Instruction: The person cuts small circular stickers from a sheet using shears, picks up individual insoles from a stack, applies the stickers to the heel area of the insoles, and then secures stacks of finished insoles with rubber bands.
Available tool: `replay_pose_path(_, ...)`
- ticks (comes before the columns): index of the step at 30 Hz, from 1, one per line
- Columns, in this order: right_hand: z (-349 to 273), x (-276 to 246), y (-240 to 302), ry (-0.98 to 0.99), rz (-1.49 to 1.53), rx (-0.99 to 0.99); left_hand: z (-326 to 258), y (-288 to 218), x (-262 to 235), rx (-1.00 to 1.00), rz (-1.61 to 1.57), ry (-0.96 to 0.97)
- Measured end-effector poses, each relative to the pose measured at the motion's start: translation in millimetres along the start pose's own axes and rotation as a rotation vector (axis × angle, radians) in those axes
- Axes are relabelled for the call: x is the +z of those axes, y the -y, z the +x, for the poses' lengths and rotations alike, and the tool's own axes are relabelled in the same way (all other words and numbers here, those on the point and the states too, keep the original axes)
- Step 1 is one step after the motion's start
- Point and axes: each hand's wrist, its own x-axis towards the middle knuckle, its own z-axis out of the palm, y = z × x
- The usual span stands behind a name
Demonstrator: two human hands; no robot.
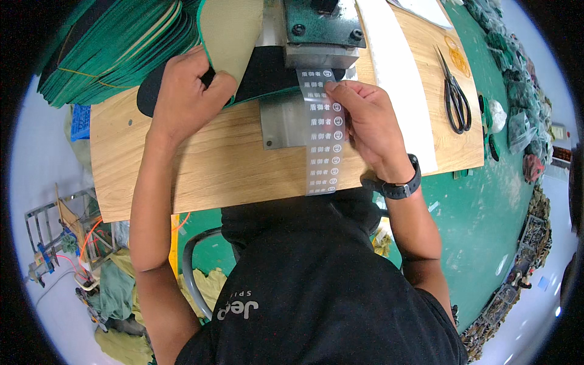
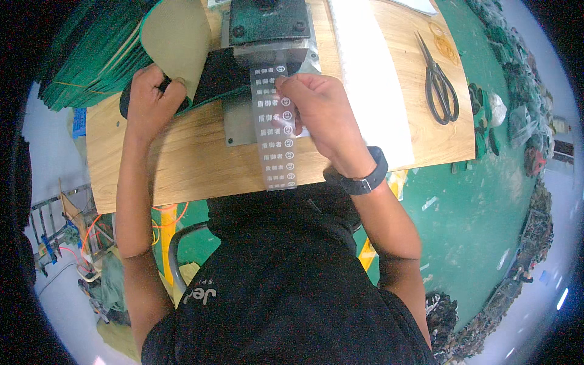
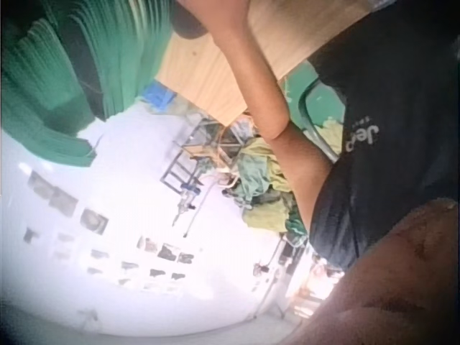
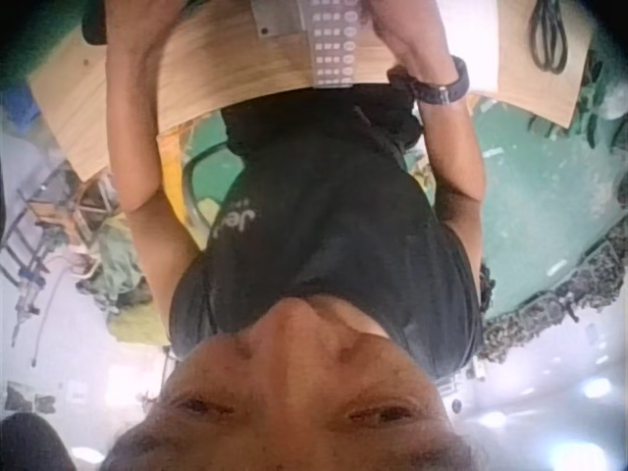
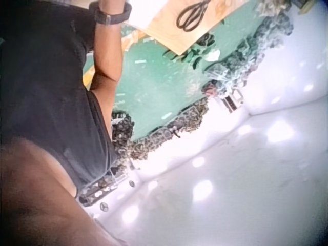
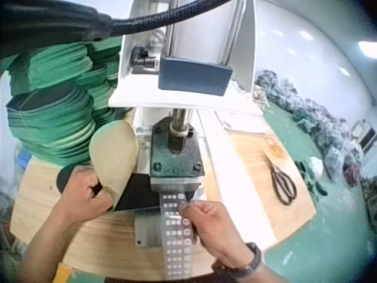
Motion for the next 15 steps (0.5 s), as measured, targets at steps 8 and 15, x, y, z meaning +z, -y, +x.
replay_pose_path(8,2,2,-5,-0.016,-0.033,-0.04,0,3,9,0.131,0.207,0.012)
replay_pose_path(15,-16,-3,-15,-0.049,-0.059,-0.132,-1,0,9,0.046,0.265,0.052)
